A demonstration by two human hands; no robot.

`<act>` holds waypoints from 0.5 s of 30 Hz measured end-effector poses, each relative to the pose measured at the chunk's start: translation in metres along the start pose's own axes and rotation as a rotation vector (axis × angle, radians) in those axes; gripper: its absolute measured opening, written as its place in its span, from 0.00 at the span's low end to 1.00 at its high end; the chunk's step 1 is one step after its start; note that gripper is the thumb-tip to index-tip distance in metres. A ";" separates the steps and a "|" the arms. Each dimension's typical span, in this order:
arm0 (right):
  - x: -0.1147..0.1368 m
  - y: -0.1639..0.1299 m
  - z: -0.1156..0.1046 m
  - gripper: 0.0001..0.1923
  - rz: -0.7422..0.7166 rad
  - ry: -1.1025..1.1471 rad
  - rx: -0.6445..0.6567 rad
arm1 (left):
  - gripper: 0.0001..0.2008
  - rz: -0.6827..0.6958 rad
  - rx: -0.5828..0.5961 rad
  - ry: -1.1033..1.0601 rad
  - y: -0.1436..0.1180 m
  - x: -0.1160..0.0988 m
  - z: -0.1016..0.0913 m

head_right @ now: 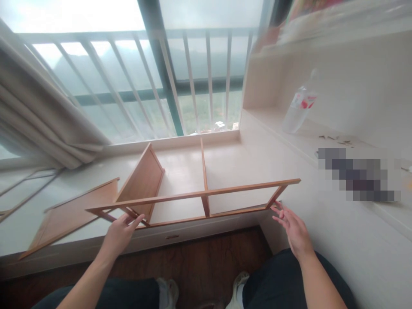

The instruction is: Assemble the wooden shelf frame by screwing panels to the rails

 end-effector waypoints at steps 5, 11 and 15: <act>0.001 0.001 0.011 0.26 0.017 -0.029 0.037 | 0.22 -0.046 -0.110 0.142 0.003 0.009 -0.008; -0.001 0.003 0.019 0.28 -0.011 -0.061 0.026 | 0.28 -0.200 -0.120 0.385 0.004 0.009 -0.019; -0.001 0.003 0.020 0.27 -0.038 -0.089 0.011 | 0.25 -0.175 -0.238 0.327 0.005 -0.001 -0.016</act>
Point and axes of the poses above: each hand's wrist, its own y-axis towards the middle knuckle, its own z-axis out of the palm, x = y × z, the point moved 4 cm from there along y, towards the middle knuckle, and after that the axes turned 6 degrees about z, right-handed, at the moved point
